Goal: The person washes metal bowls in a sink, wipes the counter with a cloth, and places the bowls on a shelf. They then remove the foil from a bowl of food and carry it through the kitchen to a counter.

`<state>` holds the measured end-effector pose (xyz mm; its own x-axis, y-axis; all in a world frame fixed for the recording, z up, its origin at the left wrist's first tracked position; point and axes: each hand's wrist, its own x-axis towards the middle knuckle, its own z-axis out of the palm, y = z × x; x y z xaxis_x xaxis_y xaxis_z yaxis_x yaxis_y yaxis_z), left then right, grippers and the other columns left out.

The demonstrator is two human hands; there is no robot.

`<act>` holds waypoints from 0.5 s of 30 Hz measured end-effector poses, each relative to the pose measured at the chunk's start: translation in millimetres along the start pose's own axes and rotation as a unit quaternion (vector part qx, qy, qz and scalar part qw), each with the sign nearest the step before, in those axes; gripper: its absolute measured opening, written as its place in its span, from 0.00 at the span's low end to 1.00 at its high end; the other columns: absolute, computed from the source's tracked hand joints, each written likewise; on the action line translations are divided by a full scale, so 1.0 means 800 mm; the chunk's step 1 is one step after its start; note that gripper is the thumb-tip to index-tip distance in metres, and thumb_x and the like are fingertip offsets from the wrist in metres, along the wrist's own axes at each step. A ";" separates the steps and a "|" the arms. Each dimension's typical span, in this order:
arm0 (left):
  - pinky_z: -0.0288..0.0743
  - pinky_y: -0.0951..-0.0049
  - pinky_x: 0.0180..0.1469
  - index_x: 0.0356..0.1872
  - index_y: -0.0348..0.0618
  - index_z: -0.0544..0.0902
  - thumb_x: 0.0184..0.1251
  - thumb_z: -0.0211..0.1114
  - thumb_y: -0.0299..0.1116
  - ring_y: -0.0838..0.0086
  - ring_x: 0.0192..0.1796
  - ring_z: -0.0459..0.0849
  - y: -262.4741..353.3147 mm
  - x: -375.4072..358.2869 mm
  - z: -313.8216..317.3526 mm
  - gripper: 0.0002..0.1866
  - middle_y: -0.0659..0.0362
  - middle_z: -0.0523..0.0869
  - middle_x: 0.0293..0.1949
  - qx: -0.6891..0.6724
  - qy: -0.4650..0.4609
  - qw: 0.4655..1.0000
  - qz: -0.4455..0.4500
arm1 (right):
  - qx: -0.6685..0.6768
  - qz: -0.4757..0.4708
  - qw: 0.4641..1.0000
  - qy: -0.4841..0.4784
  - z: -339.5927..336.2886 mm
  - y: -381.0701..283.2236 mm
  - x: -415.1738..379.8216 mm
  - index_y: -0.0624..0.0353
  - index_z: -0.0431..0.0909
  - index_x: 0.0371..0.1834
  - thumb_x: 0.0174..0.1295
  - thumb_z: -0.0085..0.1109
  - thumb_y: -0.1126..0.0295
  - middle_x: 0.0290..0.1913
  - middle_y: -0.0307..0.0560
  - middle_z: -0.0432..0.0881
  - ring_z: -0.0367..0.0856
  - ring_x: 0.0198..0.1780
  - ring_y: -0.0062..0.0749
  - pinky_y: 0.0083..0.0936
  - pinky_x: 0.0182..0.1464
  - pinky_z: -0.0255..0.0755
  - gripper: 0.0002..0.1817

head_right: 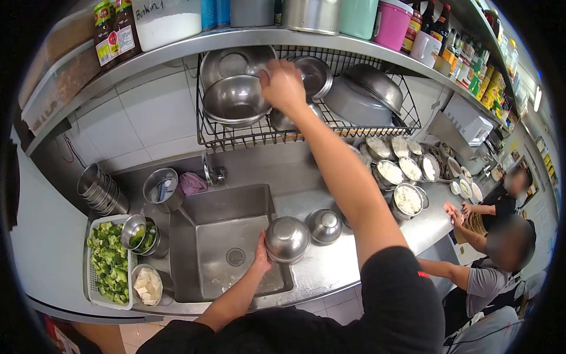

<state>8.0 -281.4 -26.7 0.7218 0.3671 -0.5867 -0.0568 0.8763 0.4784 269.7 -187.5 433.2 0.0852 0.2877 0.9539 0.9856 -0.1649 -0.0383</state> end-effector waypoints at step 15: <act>0.75 0.60 0.69 0.68 0.42 0.78 0.78 0.63 0.70 0.68 0.66 0.81 -0.015 0.041 -0.030 0.40 0.58 0.82 0.66 0.055 -0.027 0.995 0.076 | -0.004 0.239 0.894 -0.380 -0.151 -0.132 -0.561 0.32 0.75 0.81 0.58 0.73 0.38 0.80 0.63 0.66 0.66 0.73 0.73 0.71 0.69 0.67 0.44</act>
<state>15.9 -272.1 -67.4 0.7472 0.4727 -0.4672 -0.0943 0.7712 0.6295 109.6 -413.4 45.2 0.5743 0.7394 0.3514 0.8088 -0.4461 -0.3831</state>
